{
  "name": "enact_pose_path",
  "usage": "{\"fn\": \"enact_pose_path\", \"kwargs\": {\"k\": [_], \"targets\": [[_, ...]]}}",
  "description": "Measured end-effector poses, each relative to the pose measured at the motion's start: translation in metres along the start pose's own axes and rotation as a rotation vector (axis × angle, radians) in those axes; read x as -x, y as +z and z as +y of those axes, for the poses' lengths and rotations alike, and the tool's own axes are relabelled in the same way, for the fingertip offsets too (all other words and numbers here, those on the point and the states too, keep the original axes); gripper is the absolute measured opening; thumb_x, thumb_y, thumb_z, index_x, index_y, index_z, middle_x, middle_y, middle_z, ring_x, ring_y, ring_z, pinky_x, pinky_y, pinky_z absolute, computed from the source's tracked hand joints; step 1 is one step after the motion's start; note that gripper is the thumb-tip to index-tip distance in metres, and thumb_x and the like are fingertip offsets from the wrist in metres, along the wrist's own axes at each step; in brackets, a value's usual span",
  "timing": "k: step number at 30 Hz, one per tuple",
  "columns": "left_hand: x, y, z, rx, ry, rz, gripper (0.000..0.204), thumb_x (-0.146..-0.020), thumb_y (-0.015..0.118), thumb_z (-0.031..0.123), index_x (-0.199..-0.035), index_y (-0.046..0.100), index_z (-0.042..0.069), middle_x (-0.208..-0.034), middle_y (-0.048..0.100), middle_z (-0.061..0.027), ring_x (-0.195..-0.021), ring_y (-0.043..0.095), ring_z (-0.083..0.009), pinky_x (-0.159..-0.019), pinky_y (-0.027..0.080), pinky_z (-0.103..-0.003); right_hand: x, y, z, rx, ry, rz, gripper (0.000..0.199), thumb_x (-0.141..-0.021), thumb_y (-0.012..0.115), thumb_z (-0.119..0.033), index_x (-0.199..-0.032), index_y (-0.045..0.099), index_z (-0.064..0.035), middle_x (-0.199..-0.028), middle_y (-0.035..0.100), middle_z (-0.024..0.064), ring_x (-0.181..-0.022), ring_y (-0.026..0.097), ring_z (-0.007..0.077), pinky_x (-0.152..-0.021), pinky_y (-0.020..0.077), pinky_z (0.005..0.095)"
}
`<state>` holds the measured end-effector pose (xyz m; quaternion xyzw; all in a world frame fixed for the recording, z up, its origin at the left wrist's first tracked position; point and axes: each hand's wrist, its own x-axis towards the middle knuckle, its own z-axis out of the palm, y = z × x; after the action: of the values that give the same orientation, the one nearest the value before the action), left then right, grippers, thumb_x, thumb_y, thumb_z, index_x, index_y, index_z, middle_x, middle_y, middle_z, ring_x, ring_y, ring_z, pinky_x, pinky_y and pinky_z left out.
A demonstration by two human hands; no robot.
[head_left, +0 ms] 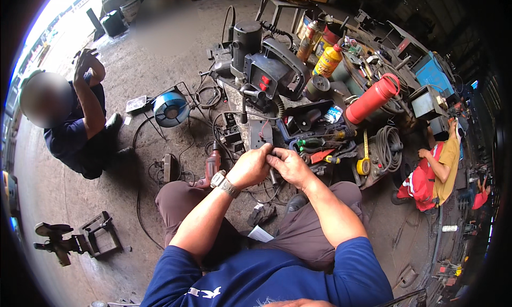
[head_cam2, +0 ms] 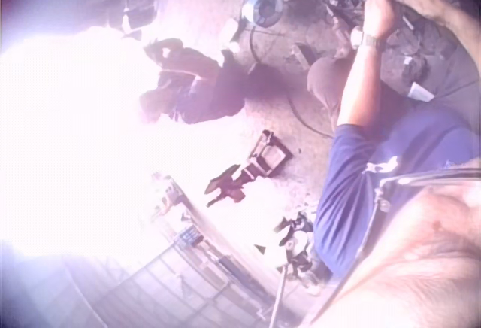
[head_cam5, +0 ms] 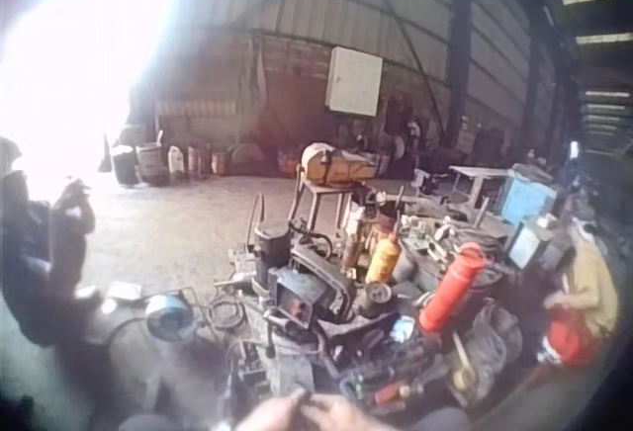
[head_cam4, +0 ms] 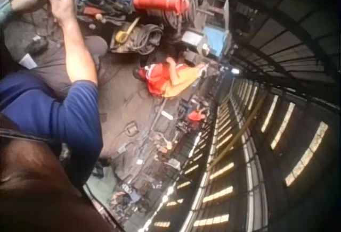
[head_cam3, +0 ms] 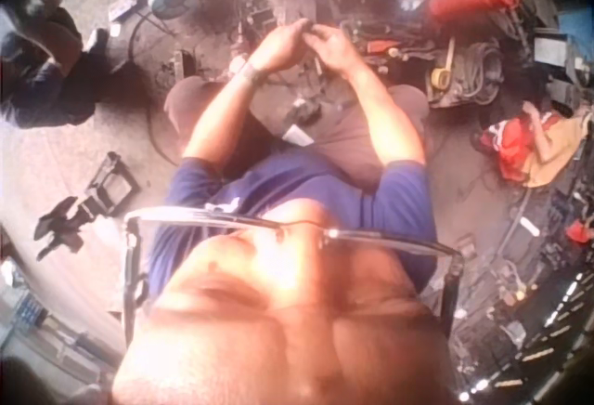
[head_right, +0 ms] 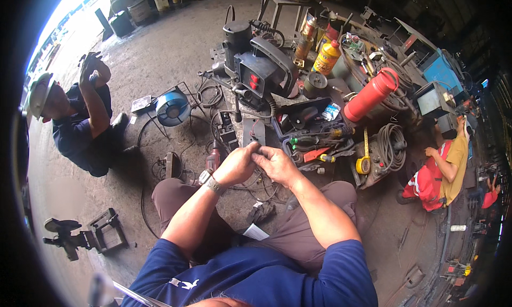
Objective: The person sits on the floor of a workshop and manipulates a small electronic device with wires. They repeatedly connect and disconnect wires, adjust components, and handle the device with both hands while other workers are visible in the background.
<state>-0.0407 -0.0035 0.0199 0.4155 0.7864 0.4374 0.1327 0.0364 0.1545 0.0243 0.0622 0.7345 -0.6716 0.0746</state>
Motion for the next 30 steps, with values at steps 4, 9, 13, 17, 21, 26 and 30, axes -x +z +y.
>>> {"fn": "enact_pose_path", "kwargs": {"k": [4, 9, 13, 17, 21, 26, 30], "targets": [[-0.001, -0.004, 0.002, 0.019, -0.048, -0.053, 0.02, -0.084, 0.054, 0.005, -0.103, 0.053, 0.0, -0.084, 0.063, -0.0288, -0.087, 0.064, -0.0462, -0.073, 0.049, -0.053, -0.002, 0.0, 0.005, 0.073, 0.011, 0.025, 0.028, -0.1, 0.061, -0.024, -0.111, 0.066, 0.0008, -0.092, 0.069, 0.001, -0.084, 0.057, 0.0058, -0.077, 0.0479, 0.0248], [0.001, 0.003, -0.004, -0.063, -0.007, -0.026, 0.02, -0.084, 0.056, 0.006, -0.102, 0.053, -0.001, -0.082, 0.064, -0.0268, -0.085, 0.065, -0.0452, -0.073, 0.05, -0.051, 0.0, 0.0, 0.001, 0.157, 0.01, 0.008, 0.027, -0.1, 0.06, -0.024, -0.111, 0.067, -0.0004, -0.093, 0.07, 0.0041, -0.086, 0.059, 0.0074, -0.079, 0.0493, 0.0278], [0.012, 0.0, -0.011, -0.09, 0.028, 0.101, 0.032, -0.075, 0.061, 0.001, -0.107, 0.057, -0.002, -0.094, 0.064, -0.0233, -0.092, 0.063, -0.0431, -0.079, 0.051, -0.048, -0.007, 0.009, 0.002, 0.226, -0.134, -0.018, 0.026, -0.1, 0.058, -0.021, -0.111, 0.066, 0.0016, -0.096, 0.071, 0.0063, -0.089, 0.06, 0.0101, -0.083, 0.0493, 0.0296], [0.025, -0.012, 0.011, -0.095, 0.146, 0.173, 0.04, -0.068, 0.068, 0.003, -0.107, 0.06, 0.0, -0.1, 0.063, -0.0182, -0.098, 0.063, -0.0386, -0.083, 0.052, -0.046, 0.011, 0.009, -0.013, 0.151, -0.06, -0.144, 0.033, -0.097, 0.064, -0.026, -0.116, 0.064, 0.0023, -0.099, 0.07, 0.0068, -0.094, 0.06, 0.0124, -0.086, 0.0485, 0.0296], [0.039, -0.011, -0.001, -0.266, 0.122, 0.098, 0.031, -0.067, 0.071, 0.012, -0.095, 0.061, 0.004, -0.083, 0.068, -0.014, -0.085, 0.068, -0.0355, -0.075, 0.053, -0.046, 0.012, 0.014, 0.006, 0.117, -0.042, -0.249, 0.042, -0.093, 0.07, -0.031, -0.119, 0.061, 0.0011, -0.104, 0.067, 0.0043, -0.098, 0.059, 0.0118, -0.088, 0.0477, 0.0296], [0.04, 0.0, -0.005, -0.252, 0.023, 0.189, 0.023, -0.07, 0.07, 0.015, -0.087, 0.059, 0.006, -0.07, 0.066, -0.0137, -0.074, 0.068, -0.0362, -0.066, 0.054, -0.047, 0.019, 0.035, -0.013, -0.055, -0.043, -0.295, 0.068, -0.087, 0.076, -0.04, -0.136, 0.049, -0.0012, -0.119, 0.061, 0.0022, -0.103, 0.056, 0.0104, -0.088, 0.0458, 0.0269], [0.029, 0.01, -0.022, -0.313, 0.095, 0.194, 0.022, -0.07, 0.07, 0.019, -0.088, 0.064, 0.008, -0.082, 0.066, -0.0098, -0.085, 0.066, -0.0297, -0.077, 0.051, -0.042, 0.018, 0.023, -0.014, 0.016, 0.167, -0.345, 0.065, -0.088, 0.076, -0.031, -0.136, 0.047, 0.0024, -0.121, 0.062, 0.0061, -0.109, 0.057, 0.0139, -0.094, 0.0453, 0.0297]]}}
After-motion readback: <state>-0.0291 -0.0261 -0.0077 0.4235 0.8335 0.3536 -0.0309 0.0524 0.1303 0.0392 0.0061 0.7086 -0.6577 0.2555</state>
